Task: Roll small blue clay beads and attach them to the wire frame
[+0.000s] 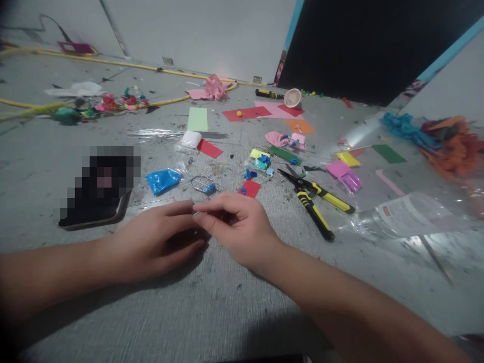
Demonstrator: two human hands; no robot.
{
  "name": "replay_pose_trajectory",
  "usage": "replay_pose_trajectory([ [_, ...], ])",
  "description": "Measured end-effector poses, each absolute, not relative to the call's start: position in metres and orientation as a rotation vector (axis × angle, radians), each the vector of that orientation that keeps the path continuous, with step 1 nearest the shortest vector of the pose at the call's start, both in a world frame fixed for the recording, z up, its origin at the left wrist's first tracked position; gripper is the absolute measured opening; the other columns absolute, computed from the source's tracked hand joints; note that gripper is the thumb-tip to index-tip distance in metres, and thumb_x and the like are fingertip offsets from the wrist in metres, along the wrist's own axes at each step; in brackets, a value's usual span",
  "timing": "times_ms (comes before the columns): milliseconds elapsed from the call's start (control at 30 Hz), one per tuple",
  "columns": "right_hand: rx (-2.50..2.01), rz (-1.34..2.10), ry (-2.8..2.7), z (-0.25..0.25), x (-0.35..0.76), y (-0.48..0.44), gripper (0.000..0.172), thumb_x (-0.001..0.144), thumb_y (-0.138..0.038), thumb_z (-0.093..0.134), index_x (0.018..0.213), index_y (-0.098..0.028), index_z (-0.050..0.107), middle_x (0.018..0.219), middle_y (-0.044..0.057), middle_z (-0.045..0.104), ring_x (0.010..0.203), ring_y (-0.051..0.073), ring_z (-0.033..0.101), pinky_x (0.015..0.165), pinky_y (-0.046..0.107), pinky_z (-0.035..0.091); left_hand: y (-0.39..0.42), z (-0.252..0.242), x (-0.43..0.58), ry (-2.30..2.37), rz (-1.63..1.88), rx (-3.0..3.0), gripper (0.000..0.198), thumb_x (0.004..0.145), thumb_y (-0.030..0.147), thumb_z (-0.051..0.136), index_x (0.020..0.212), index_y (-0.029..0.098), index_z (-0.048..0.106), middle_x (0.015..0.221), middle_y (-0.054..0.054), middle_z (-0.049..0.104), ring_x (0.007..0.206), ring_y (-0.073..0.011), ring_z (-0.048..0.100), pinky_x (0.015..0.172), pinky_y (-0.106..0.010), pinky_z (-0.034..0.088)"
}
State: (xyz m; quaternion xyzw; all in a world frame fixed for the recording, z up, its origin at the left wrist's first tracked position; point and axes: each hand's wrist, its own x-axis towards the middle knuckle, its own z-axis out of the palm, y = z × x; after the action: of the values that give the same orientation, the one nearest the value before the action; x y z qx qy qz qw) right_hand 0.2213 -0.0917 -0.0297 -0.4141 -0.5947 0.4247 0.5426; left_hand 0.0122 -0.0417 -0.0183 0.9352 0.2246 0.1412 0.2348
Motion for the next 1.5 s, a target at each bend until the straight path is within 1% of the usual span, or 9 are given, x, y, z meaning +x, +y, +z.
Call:
replay_pose_trajectory([
  [133, -0.987, 0.905, -1.465, -0.032, 0.221, -0.092, 0.012, 0.088, -0.017, 0.084, 0.096, -0.025, 0.086, 0.085, 0.002, 0.079, 0.075, 0.015, 0.069, 0.067, 0.029, 0.057, -0.042, -0.024, 0.011, 0.631, 0.356, 2.577, 0.024, 0.102, 0.028, 0.059, 0.116, 0.019, 0.077, 0.106, -0.011, 0.071, 0.094, -0.026, 0.073, 0.079, -0.036, 0.056],
  [267, -1.046, 0.871, -1.496, -0.031, 0.222, -0.093, 0.002, 0.09, -0.024, 0.084, 0.09, -0.023, 0.082, 0.085, 0.003, 0.079, 0.076, 0.016, 0.07, 0.067, 0.03, 0.056, -0.042, -0.024, 0.012, 0.63, 0.393, 2.57, 0.024, 0.103, 0.026, 0.058, 0.11, 0.019, 0.08, 0.099, -0.009, 0.071, 0.082, -0.0212, 0.07, 0.07, -0.031, 0.051],
  [367, -1.04, 0.879, -1.474, -0.028, 0.222, -0.093, 0.007, 0.092, -0.024, 0.08, 0.085, -0.022, 0.077, 0.079, 0.0, 0.075, 0.071, 0.014, 0.066, 0.064, 0.028, 0.053, -0.039, -0.021, 0.013, 0.643, 0.419, 2.486, 0.023, 0.102, 0.024, 0.059, 0.102, 0.018, 0.081, 0.093, -0.008, 0.071, 0.077, -0.0187, 0.067, 0.068, -0.029, 0.049],
  [500, -1.053, 0.977, -1.387, -0.025, 0.223, -0.096, 0.017, 0.099, -0.029, 0.07, 0.085, -0.021, 0.073, 0.069, -0.003, 0.063, 0.061, 0.012, 0.055, 0.057, 0.027, 0.045, -0.034, -0.016, 0.014, 0.731, 0.509, 2.282, 0.021, 0.102, 0.028, 0.062, 0.099, 0.017, 0.08, 0.093, -0.007, 0.074, 0.085, -0.0199, 0.069, 0.074, -0.031, 0.051],
  [667, -1.048, 1.023, -1.328, -0.032, 0.227, -0.1, 0.036, 0.107, -0.04, 0.058, 0.077, -0.022, 0.06, 0.067, -0.003, 0.053, 0.062, 0.014, 0.049, 0.058, 0.029, 0.04, -0.035, -0.01, 0.015, 0.686, 0.6, 2.025, 0.015, 0.099, 0.025, 0.068, 0.096, 0.017, 0.08, 0.091, -0.006, 0.075, 0.087, -0.0196, 0.07, 0.081, -0.033, 0.055],
  [833, -1.027, 0.994, -1.398, -0.033, 0.229, -0.101, 0.038, 0.108, -0.036, 0.054, 0.073, -0.024, 0.048, 0.067, -0.003, 0.045, 0.065, 0.015, 0.044, 0.06, 0.032, 0.035, -0.04, -0.008, 0.016, 0.716, 0.627, 1.468, 0.004, 0.091, 0.021, 0.081, 0.09, 0.018, 0.079, 0.088, -0.001, 0.073, 0.074, -0.0116, 0.066, 0.068, -0.023, 0.054],
  [967, -1.009, 1.031, -1.628, -0.025, 0.226, -0.102, 0.028, 0.103, -0.025, 0.054, 0.075, -0.023, 0.049, 0.067, -0.005, 0.046, 0.061, 0.013, 0.041, 0.059, 0.029, 0.035, -0.042, -0.014, 0.015, 0.719, 0.599, 1.157, 0.018, 0.083, 0.03, 0.093, 0.087, 0.02, 0.079, 0.086, -0.001, 0.072, 0.07, -0.0102, 0.061, 0.062, -0.02, 0.05],
  [1100, -0.914, 1.001, -1.777, -0.021, 0.225, -0.102, 0.025, 0.1, -0.025, 0.058, 0.077, -0.023, 0.05, 0.067, -0.006, 0.049, 0.059, 0.011, 0.042, 0.057, 0.027, 0.037, -0.044, -0.02, 0.014, 0.677, 0.576, 1.089, 0.027, 0.079, 0.04, 0.097, 0.085, 0.019, 0.081, 0.087, -0.003, 0.071, 0.078, -0.0146, 0.063, 0.07, -0.025, 0.053],
  [1500, -0.872, 1.069, -1.8, -0.021, 0.225, -0.102, 0.03, 0.105, -0.027, 0.058, 0.076, -0.022, 0.054, 0.068, -0.005, 0.051, 0.062, 0.011, 0.049, 0.059, 0.025, 0.041, -0.042, -0.021, 0.014, 0.567, 0.557, 1.038, 0.016, 0.081, 0.033, 0.098, 0.085, 0.023, 0.087, 0.084, 0.0, 0.072, 0.079, -0.0106, 0.065, 0.075, -0.021, 0.053],
])
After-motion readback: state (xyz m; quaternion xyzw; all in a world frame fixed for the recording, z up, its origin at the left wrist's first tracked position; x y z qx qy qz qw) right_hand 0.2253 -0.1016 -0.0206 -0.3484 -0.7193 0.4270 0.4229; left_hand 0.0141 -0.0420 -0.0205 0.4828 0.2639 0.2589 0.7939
